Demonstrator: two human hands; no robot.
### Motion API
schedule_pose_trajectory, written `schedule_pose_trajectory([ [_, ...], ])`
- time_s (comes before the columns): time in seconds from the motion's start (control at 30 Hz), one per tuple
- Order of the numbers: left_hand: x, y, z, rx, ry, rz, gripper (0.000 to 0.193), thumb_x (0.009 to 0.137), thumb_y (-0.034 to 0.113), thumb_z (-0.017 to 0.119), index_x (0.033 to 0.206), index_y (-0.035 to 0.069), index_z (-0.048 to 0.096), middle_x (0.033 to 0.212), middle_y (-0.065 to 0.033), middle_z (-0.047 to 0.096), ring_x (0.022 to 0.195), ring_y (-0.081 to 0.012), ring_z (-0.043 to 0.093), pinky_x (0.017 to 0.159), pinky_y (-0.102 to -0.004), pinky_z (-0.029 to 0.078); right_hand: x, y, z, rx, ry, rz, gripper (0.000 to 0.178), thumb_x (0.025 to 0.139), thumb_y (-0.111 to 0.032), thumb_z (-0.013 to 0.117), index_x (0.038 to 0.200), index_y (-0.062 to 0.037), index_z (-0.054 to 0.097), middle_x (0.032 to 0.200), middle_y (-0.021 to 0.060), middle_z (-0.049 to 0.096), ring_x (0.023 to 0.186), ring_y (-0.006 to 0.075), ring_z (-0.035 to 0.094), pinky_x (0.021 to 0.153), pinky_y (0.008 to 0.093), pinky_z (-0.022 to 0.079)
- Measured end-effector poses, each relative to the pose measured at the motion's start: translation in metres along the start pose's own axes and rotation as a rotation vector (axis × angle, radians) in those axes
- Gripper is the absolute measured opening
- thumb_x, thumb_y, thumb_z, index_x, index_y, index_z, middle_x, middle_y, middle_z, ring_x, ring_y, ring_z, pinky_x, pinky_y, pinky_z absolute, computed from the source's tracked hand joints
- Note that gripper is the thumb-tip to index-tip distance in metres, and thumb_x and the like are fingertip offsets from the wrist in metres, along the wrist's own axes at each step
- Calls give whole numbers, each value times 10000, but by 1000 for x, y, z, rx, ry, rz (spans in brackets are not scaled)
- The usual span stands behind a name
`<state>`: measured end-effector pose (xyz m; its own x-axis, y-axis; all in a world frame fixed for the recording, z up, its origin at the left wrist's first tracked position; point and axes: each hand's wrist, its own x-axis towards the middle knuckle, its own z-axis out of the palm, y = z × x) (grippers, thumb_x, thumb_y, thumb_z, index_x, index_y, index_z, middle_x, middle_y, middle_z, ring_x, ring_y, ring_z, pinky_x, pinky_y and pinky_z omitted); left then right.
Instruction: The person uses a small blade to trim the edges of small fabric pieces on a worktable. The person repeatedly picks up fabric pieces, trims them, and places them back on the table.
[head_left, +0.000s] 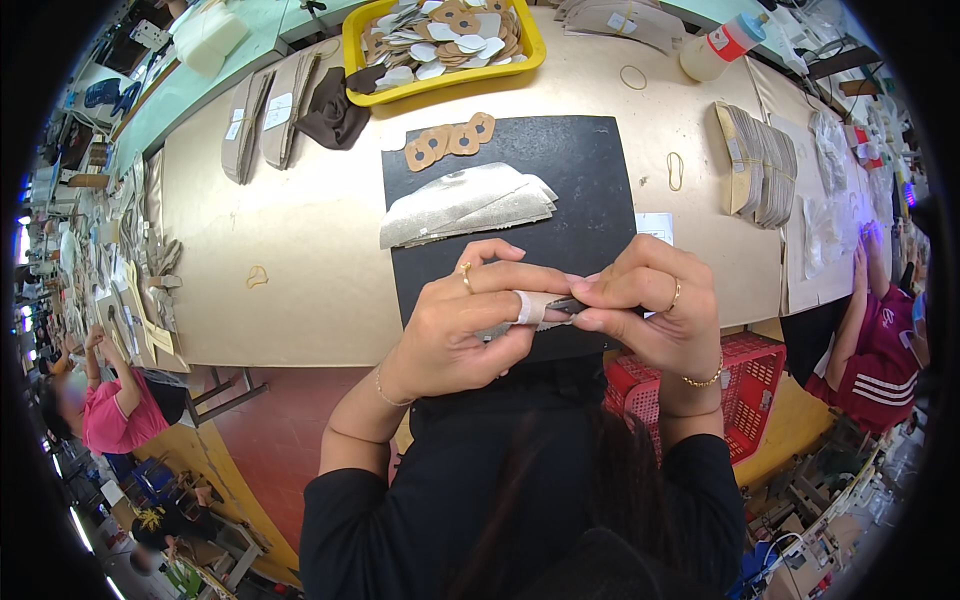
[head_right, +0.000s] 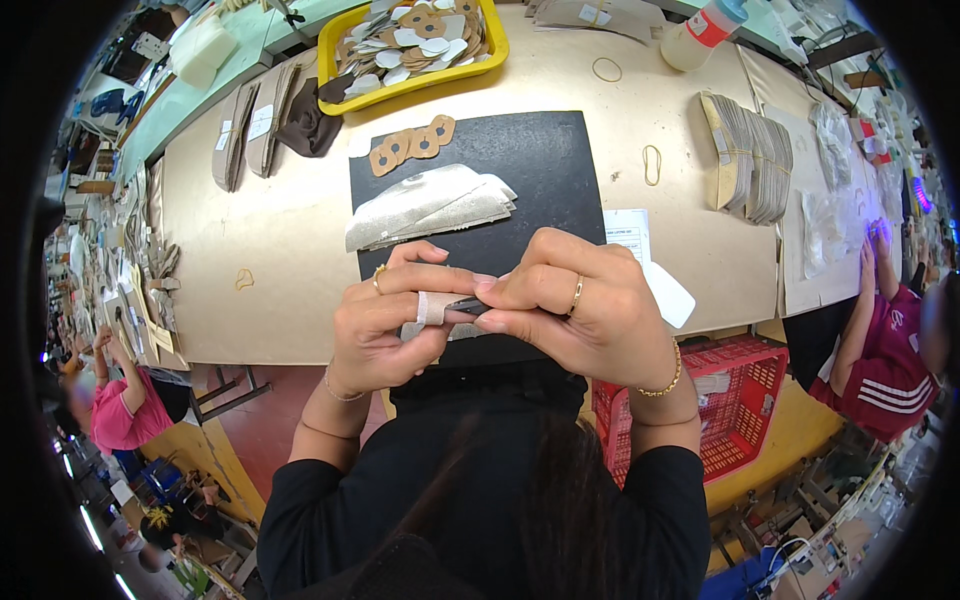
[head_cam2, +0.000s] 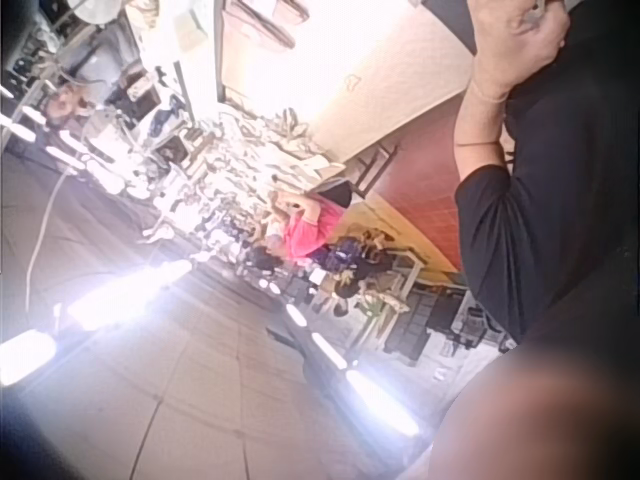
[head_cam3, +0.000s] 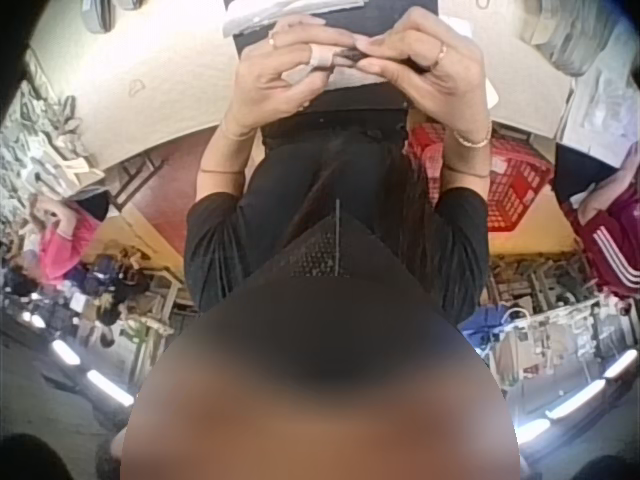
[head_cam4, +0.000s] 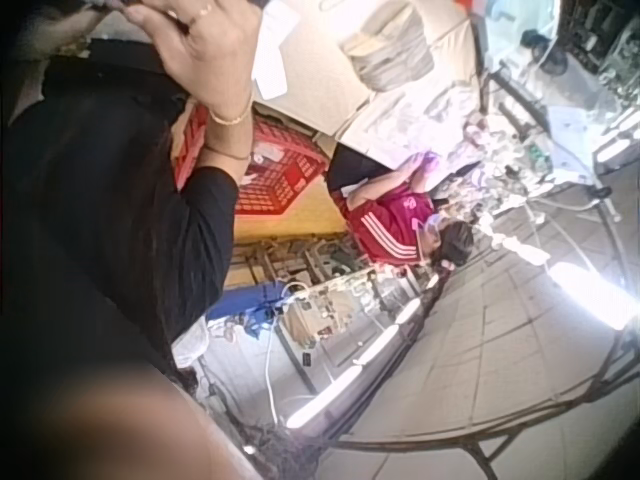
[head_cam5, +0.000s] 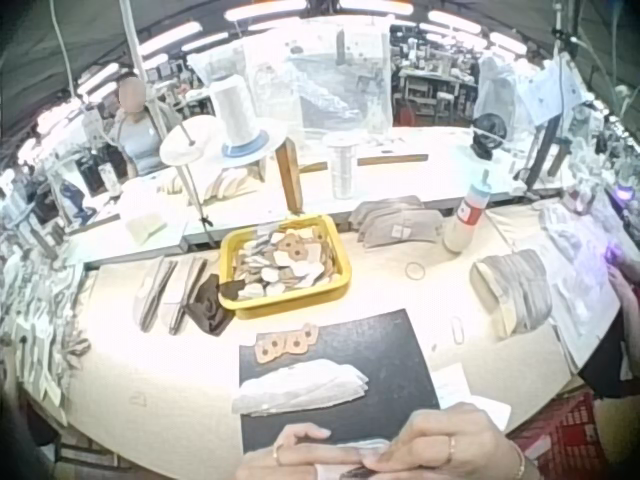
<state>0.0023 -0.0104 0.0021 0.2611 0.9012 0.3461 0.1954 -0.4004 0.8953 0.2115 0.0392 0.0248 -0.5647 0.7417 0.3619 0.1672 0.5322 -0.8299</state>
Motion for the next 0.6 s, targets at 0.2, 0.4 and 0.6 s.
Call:
schedule_pose_trajectory([
  [0.2, 1, -3, 0, -26, 1, 44, 290, 624, -89, 587, 844, 26, 737, 1009, -121, 711, 899, -237, 668, 905, -389, 482, -1, 0, -1, 15, -5, 9, 212, 693, -93, 831, 848, -16, 709, 714, 61, 581, 599, 172, 601, 523, 278, 453],
  [0.4, -2, -4, -3, -309, -60, -104, 166, 734, -64, 616, 860, -12, 710, 1021, -140, 655, 933, -254, 641, 853, -349, 505, 0, 1, -2, 105, 62, 4, 224, 682, -86, 834, 868, -26, 724, 732, 65, 609, 607, 164, 597, 530, 274, 456],
  [0.6, -8, -6, -5, -1052, -179, -431, 142, 849, 8, 631, 983, -26, 661, 1056, -103, 623, 996, -172, 609, 859, -288, 487, 6, 4, -3, 111, 13, -29, 233, 676, -105, 836, 869, -29, 730, 744, 69, 631, 633, 170, 633, 540, 273, 476],
])
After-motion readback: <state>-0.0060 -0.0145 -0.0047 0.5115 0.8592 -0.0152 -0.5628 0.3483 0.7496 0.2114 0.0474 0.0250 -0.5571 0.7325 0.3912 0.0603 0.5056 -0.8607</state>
